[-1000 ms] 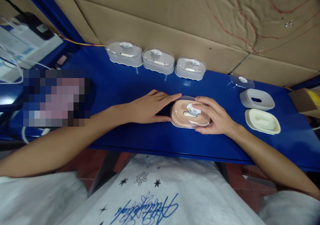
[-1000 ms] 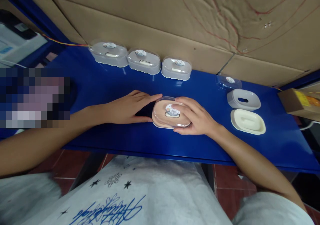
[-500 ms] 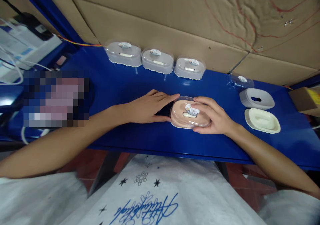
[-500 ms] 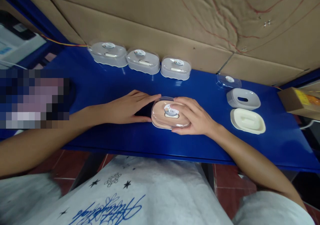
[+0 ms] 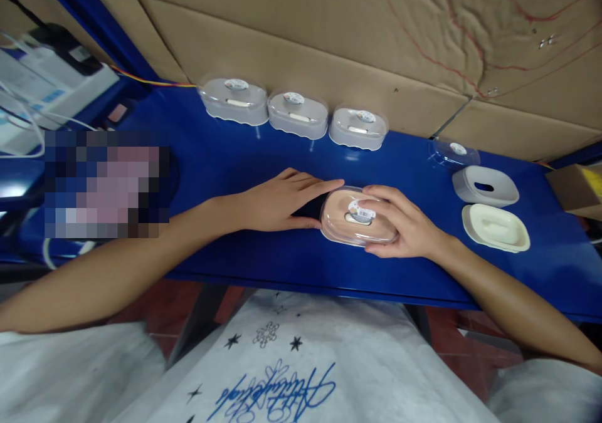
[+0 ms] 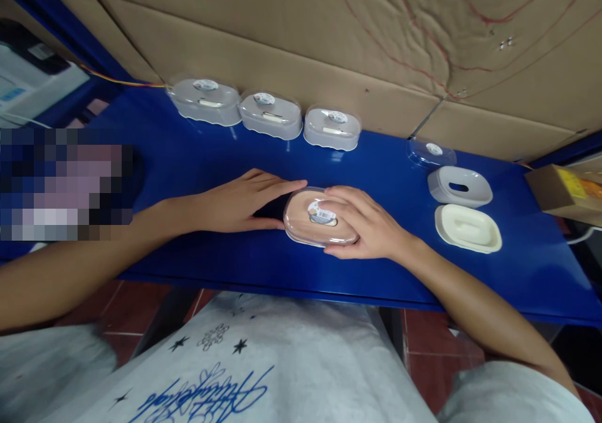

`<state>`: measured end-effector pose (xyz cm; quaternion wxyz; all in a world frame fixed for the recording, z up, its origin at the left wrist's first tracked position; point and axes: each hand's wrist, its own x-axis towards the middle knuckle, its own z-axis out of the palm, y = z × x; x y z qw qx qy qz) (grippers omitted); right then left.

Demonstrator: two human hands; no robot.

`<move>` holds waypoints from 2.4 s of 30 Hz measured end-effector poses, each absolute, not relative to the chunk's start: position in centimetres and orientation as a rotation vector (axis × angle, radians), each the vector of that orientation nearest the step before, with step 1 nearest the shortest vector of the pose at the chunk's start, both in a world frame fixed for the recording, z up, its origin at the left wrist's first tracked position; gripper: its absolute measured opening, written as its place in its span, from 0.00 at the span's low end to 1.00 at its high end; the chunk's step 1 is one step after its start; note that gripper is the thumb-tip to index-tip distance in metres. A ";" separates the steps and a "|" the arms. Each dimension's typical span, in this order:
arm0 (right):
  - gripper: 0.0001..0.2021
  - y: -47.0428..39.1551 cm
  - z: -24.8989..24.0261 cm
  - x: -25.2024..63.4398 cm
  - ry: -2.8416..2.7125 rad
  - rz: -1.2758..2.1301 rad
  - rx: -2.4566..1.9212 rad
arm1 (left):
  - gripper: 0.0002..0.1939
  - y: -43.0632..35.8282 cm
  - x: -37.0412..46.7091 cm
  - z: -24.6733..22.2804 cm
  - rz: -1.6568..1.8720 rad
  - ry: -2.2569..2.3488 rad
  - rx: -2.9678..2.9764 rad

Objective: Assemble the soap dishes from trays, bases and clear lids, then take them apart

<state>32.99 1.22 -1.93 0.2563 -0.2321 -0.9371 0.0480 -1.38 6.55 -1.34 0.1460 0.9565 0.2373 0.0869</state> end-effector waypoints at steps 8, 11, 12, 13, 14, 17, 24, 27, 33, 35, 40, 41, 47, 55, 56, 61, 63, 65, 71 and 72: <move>0.44 1.2 -2.2 33.1 -2.563 0.102 -0.631 | 0.39 6.5 -1.4 -1.2 0.263 0.659 2.758; 0.46 1.2 -2.2 33.1 -2.582 0.082 -0.637 | 0.38 6.5 -1.4 -1.2 0.260 0.654 2.760; 0.46 1.2 -2.1 33.1 -2.587 0.080 -0.638 | 0.38 6.6 -1.4 -1.2 0.260 0.652 2.760; 0.45 1.2 -2.1 33.1 -2.592 0.076 -0.641 | 0.37 6.6 -1.4 -1.2 0.263 0.648 2.759; 0.45 1.2 -2.0 33.1 -2.596 0.071 -0.646 | 0.37 6.6 -1.4 -1.2 0.265 0.644 2.758; 0.43 1.2 -1.8 33.0 -2.603 0.046 -0.669 | 0.38 6.6 -1.4 -1.2 0.273 0.644 2.752; 0.43 1.4 -1.8 33.0 -2.597 0.074 -0.714 | 0.37 6.6 -1.5 -1.2 0.257 0.666 2.750; 0.42 1.4 -1.8 33.1 -2.594 0.085 -0.739 | 0.38 6.6 -1.5 -1.3 0.253 0.675 2.754; 0.40 1.7 -2.0 33.3 -2.589 0.134 -0.808 | 0.38 6.6 -1.5 -1.3 0.248 0.692 2.778; 0.39 1.8 -2.0 33.4 -2.589 0.141 -0.827 | 0.39 6.6 -1.4 -1.2 0.233 0.706 2.781; 0.38 2.7 -2.0 34.2 -2.539 0.103 -0.941 | 0.39 6.5 -1.3 -1.1 0.191 0.734 2.786; 0.37 2.9 -2.1 34.4 -2.519 0.072 -0.968 | 0.38 6.5 -1.3 -1.1 0.187 0.729 2.786; 0.34 4.4 -2.3 36.0 -2.373 -0.100 -1.243 | 0.33 6.4 -1.2 -1.0 0.165 0.674 2.815; 0.33 4.9 -2.3 37.2 -2.256 -0.280 -1.561 | 0.31 6.5 -1.3 -1.0 0.174 0.649 2.822; 0.34 4.9 -2.2 37.2 -2.254 -0.295 -1.588 | 0.31 6.5 -1.4 -1.1 0.175 0.648 2.820; 0.36 5.1 -2.4 37.5 -2.215 -0.362 -1.693 | 0.31 6.5 -1.3 -1.1 0.172 0.649 2.831; 0.37 5.4 -2.6 37.9 -2.189 -0.368 -1.726 | 0.31 6.5 -1.3 -1.1 0.161 0.648 2.835; 0.36 5.8 -2.9 38.4 -2.157 -0.369 -1.736 | 0.31 6.5 -1.3 -1.0 0.156 0.652 2.832; 0.32 6.3 -3.5 39.1 -2.045 -0.456 -1.775 | 0.31 6.4 -1.3 -0.9 0.162 0.661 2.823; 0.31 6.3 -3.4 39.1 -2.038 -0.473 -1.789 | 0.31 6.4 -1.3 -0.9 0.162 0.659 2.824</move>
